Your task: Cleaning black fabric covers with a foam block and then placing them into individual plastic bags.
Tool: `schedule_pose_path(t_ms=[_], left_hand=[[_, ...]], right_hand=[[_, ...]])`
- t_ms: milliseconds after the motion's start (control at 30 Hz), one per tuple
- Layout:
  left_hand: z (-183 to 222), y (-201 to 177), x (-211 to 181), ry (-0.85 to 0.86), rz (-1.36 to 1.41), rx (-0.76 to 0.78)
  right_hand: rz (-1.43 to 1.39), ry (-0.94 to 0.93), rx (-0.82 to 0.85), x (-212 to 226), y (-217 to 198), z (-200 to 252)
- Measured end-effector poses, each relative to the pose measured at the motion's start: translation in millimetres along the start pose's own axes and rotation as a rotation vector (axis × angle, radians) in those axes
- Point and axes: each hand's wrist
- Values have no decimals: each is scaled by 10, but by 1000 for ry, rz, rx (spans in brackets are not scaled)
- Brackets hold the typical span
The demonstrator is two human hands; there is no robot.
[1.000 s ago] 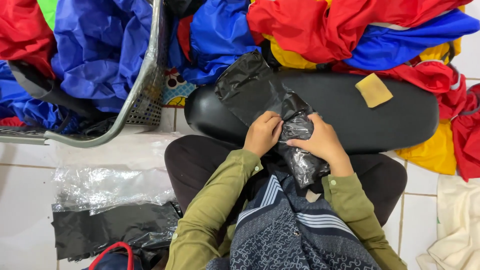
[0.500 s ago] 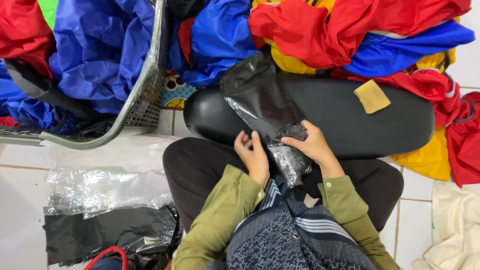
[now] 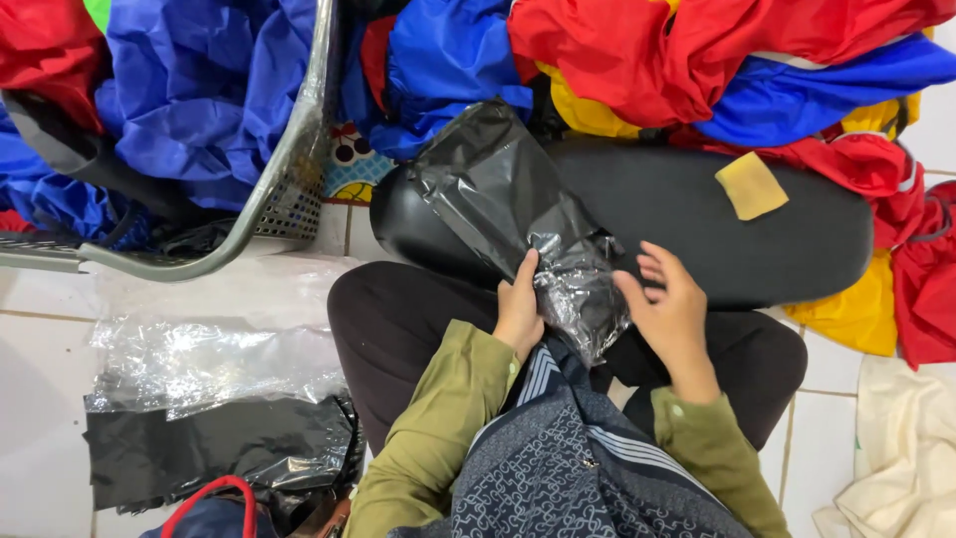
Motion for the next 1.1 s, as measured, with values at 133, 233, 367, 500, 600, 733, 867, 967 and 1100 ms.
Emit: schedule_pose_path(t_ms=[133,233,367,500,600,733,867,967,1100], left_hand=[[94,160,-107,4,91,19],[37,166,-2,-8,61,53],[12,38,209,-18,-32,87],[123,123,172,-55,-54,119],[157,182,69,-43,-27,109],[168,167,38,-73,-79,119],[-52,-18,330,-109,-252,166],[-14,-39,339,-152,-308,179],[11,-55,466,-245,-401,192]], right_hand=[[-422,274,255,-228,-9,247],[-780,361,273,-445,184,274],[-886,308,133,-497,440,146],[-885,289,74,-263,446,59],[-912,245,43,-77,309,144],[-951,248,-29,16,259,340],[-1240,239,15,-120,456,289],[-1344,183,-1,-401,651,109],[-1458,102,7,-642,853,-133]])
Point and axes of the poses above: each hand's wrist, its own z-axis away from the middle knuckle, its own y-axis out of the palm, x = y × z, and after that the axes turned 14 degrees about x, right-handed
